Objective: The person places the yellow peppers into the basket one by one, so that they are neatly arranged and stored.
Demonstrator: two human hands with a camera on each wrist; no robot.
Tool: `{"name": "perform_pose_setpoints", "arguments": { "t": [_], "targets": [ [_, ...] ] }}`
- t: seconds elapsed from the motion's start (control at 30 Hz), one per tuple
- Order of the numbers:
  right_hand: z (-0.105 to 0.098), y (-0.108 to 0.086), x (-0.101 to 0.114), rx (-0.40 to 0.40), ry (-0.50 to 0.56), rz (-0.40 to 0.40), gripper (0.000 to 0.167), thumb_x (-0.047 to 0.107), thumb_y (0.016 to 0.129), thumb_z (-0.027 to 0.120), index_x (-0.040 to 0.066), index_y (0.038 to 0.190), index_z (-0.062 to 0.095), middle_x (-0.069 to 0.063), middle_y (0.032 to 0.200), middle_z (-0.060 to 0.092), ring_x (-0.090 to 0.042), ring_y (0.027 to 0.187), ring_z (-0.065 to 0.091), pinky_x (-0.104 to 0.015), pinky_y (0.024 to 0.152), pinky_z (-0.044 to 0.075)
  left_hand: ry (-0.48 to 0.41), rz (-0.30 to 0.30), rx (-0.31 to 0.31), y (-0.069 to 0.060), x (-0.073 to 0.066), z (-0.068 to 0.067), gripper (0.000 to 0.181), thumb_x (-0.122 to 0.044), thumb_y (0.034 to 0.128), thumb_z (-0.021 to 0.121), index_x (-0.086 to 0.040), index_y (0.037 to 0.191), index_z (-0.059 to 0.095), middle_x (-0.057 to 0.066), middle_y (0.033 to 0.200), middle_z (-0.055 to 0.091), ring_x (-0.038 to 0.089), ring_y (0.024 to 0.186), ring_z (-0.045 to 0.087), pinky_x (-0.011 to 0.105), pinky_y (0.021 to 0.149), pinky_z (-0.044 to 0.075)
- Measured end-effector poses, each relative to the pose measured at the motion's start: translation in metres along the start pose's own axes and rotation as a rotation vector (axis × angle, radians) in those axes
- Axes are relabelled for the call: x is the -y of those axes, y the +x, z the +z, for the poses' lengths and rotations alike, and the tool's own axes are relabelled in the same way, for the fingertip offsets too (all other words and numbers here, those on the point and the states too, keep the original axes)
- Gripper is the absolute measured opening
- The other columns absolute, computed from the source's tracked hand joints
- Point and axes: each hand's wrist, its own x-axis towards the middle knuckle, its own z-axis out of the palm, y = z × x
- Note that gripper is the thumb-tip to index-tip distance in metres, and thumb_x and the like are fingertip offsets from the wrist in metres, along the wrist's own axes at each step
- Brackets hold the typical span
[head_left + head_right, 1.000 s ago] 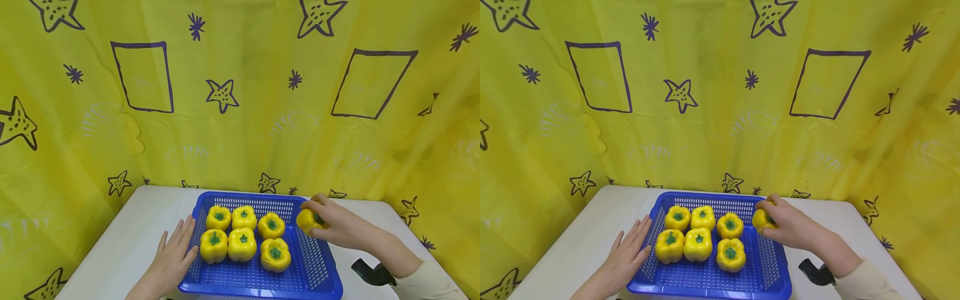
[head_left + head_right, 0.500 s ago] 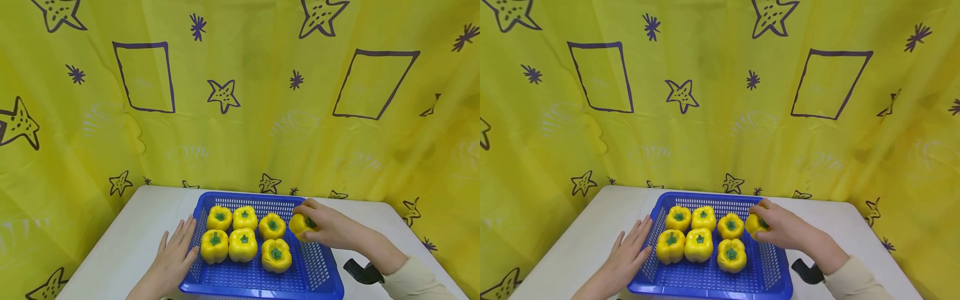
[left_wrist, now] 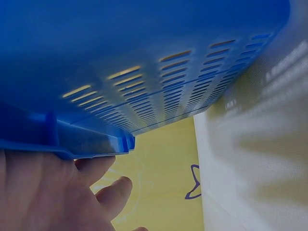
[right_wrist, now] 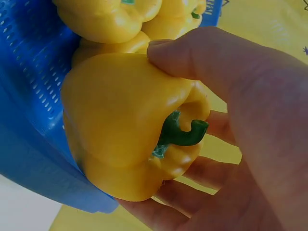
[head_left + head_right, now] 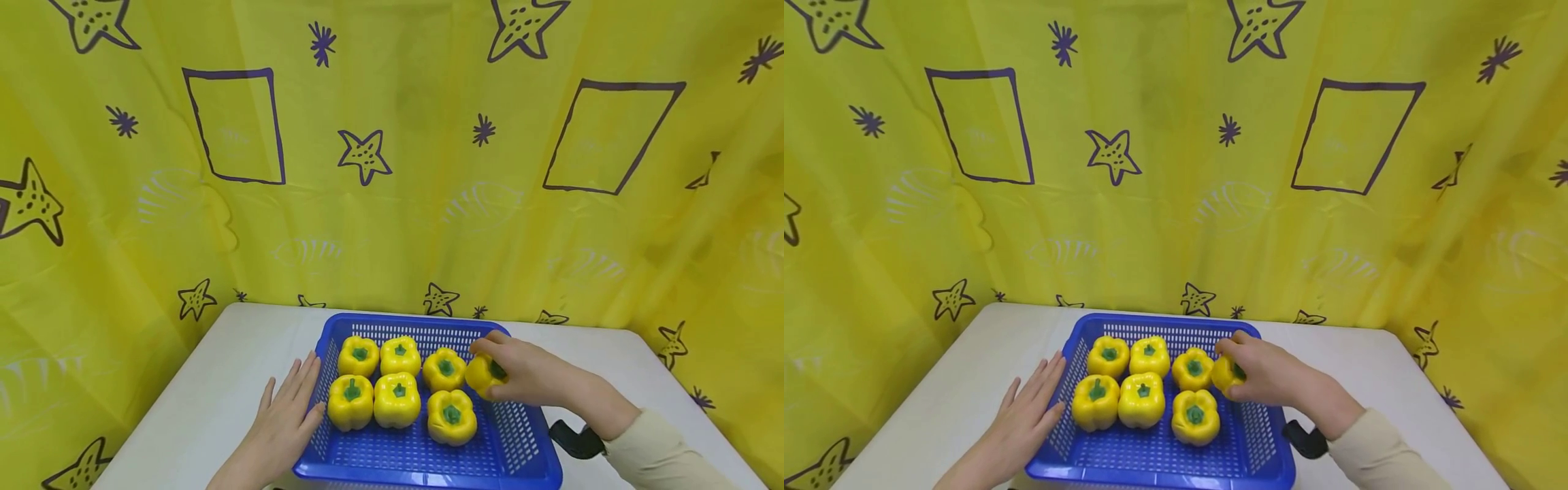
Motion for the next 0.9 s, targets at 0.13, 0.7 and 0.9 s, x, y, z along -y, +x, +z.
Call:
{"name": "perform_pose_setpoints", "arguments": {
  "t": [0.13, 0.7, 0.9],
  "targets": [
    [0.004, 0.003, 0.000, 0.016, -0.006, 0.009, 0.047, 0.021, 0.078, 0.078, 0.013, 0.121, 0.061, 0.001, 0.106, 0.055, -0.010, 0.082, 0.053, -0.022, 0.071, 0.052, 0.006, 0.000, 0.000, 0.000, 0.000, 0.000, 0.066, -0.032, 0.1025, 0.046, -0.011, 0.159, 0.018, 0.006, 0.167, 0.013, 0.037, 0.154, 0.011, 0.073, 0.115, 0.000],
    [0.015, 0.013, 0.005, 0.124, 0.014, 0.084, 0.054, 0.015, 0.072, 0.081, 0.012, 0.122, 0.061, -0.002, 0.109, 0.057, -0.016, 0.087, 0.053, -0.038, 0.080, 0.056, 0.009, -0.002, -0.002, 0.000, 0.001, 0.001, 0.067, -0.031, 0.1022, 0.047, -0.011, 0.159, 0.018, 0.006, 0.167, 0.013, 0.037, 0.154, 0.011, 0.074, 0.115, 0.000],
    [0.020, 0.017, 0.006, 0.128, 0.019, 0.128, 0.058, 0.015, 0.072, 0.083, 0.010, 0.125, 0.060, -0.003, 0.112, 0.057, -0.016, 0.089, 0.054, -0.042, 0.085, 0.056, 0.001, -0.006, 0.003, 0.000, 0.000, 0.000, 0.067, -0.031, 0.1024, 0.046, -0.011, 0.159, 0.017, 0.006, 0.167, 0.013, 0.037, 0.154, 0.010, 0.073, 0.116, -0.001]
  ]
}}
